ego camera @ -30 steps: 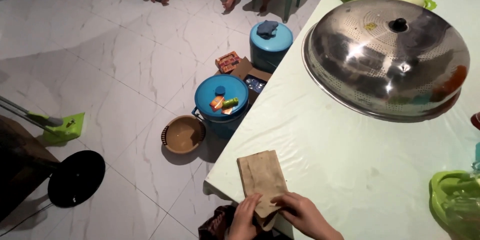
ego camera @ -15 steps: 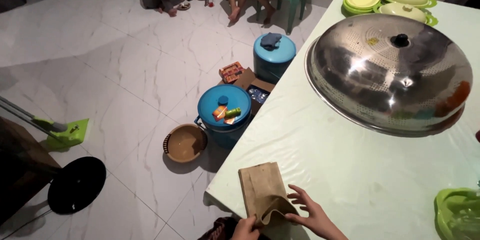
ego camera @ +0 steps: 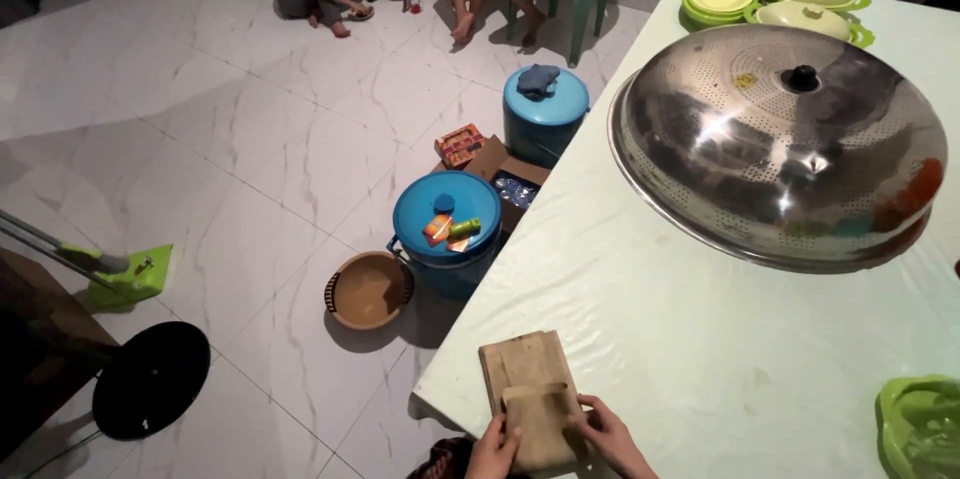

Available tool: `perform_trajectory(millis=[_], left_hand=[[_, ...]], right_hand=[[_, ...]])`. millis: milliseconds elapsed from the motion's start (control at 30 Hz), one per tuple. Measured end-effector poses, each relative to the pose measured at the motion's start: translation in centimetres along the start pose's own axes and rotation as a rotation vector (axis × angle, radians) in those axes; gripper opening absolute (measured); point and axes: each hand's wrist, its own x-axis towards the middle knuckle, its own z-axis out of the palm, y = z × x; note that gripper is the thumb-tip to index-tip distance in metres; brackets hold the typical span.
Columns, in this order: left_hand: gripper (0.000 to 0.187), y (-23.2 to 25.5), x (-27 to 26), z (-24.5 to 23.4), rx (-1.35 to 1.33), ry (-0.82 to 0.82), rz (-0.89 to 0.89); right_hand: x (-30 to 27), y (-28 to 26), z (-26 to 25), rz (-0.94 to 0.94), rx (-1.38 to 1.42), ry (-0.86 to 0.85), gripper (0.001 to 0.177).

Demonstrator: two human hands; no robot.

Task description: A person is wiping a table surface with a cloth, including folding and refolding the cloth.

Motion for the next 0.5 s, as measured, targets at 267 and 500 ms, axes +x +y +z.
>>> perform_trajectory(millis=[267,500], left_hand=[[0.029,1.9,0.6,-1.9,-0.119,0.069,0.163],[0.050,4.1,1.1,-2.9,-0.008,-0.019,-0.165]], right_hand=[[1.0,-0.7,0.7,-0.183,-0.032,0.355,0.031],[3.5,-1.4,1.2,0.119,-0.214,0.212,0.067]])
